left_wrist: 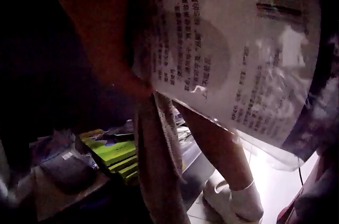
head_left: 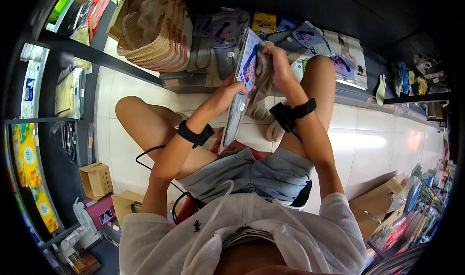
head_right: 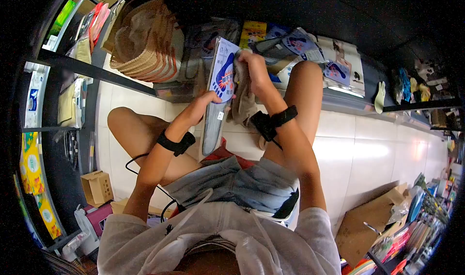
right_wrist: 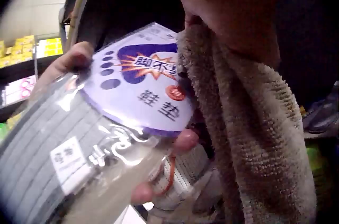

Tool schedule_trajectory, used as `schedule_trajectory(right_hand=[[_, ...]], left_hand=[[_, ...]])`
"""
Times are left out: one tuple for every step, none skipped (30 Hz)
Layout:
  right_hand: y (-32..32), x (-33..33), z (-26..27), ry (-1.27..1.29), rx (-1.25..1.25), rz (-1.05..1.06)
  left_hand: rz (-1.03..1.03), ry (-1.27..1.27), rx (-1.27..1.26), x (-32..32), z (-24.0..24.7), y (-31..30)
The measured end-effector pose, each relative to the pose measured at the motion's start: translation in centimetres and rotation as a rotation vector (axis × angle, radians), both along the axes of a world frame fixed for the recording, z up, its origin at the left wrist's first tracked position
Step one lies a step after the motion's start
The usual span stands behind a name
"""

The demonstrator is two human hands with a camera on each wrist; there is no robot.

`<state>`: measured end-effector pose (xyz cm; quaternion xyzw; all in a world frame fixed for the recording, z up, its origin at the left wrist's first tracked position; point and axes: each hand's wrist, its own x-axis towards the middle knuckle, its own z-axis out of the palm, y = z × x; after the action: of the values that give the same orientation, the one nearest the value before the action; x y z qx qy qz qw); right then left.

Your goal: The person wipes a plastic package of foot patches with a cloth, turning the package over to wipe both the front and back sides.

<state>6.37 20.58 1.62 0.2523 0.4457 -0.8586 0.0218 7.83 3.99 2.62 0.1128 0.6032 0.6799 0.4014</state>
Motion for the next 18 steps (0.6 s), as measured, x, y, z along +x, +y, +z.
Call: schedule_trajectory(right_hand=[[0.6, -0.4, -0.7, 0.062, -0.010, -0.005], [0.9, -0.6, -1.4, 0.055, -0.001, -0.016], [0.7, -0.5, -0.8, 0.049, 0.007, -0.025], [0.4, -0.1, -0.2, 0.050, 0.007, -0.025], [0.0, 0.6, 0.5, 0.091, 0.075, -0.020], [-0.6, 1.1, 1.2, 0.132, 0.142, -0.013], [-0.8, 1.1, 0.8, 0.134, 0.142, -0.010], [-1.0, 1.2, 0.0, 0.157, 0.222, 0.104], [-1.4, 1.3, -0.1, 0.180, 0.300, 0.219], [-1.7, 1.5, 0.2, 0.204, 0.271, 0.213], [-1.8, 1.4, 0.3, 0.203, 0.266, 0.218], [-1.6, 1.3, 0.4, 0.185, 0.158, 0.131], [-1.2, 1.0, 0.4, 0.166, 0.053, 0.039], [-0.4, 0.4, -0.5, 0.097, 0.011, 0.023], [0.2, 0.0, -0.4, -0.008, -0.013, 0.018], [0.5, 0.0, -0.6, 0.028, 0.060, 0.021], [0.7, 0.1, -0.8, 0.066, 0.133, 0.025], [0.4, 0.3, -0.5, 0.067, 0.133, 0.026]], left_hand=[[-0.004, 0.000, 0.001, 0.0, 0.0, 0.0], [-0.063, -0.047, 0.053, -0.2, 0.1, -0.2], [-0.120, -0.093, 0.104, -0.2, 0.1, -0.3], [-0.120, -0.092, 0.104, -0.2, 0.1, -0.3], [-0.096, -0.085, 0.075, -0.3, 0.0, -0.3], [-0.070, -0.077, 0.046, -0.3, -0.1, -0.4], [-0.067, -0.076, 0.046, -0.4, -0.3, -0.4], [-0.021, 0.054, -0.079, -0.5, -0.6, -0.3], [0.027, 0.183, -0.206, -0.6, -1.0, -0.3], [0.033, 0.180, -0.210, -0.8, -1.6, -0.4], [0.006, 0.161, -0.201, -1.1, -2.4, -0.5], [-0.025, 0.143, -0.188, -1.1, -2.2, -0.3], [-0.029, 0.143, -0.188, -0.9, -1.9, -0.1], [-0.031, 0.176, -0.121, -0.5, -1.6, 0.1], [-0.034, 0.208, -0.055, 0.1, -0.9, 0.4], [0.021, 0.242, -0.038, 0.6, -0.3, 0.8], [0.019, 0.242, -0.037, 0.5, -0.4, 0.7], [-0.031, 0.287, -0.080, 0.4, -0.5, 0.5]])
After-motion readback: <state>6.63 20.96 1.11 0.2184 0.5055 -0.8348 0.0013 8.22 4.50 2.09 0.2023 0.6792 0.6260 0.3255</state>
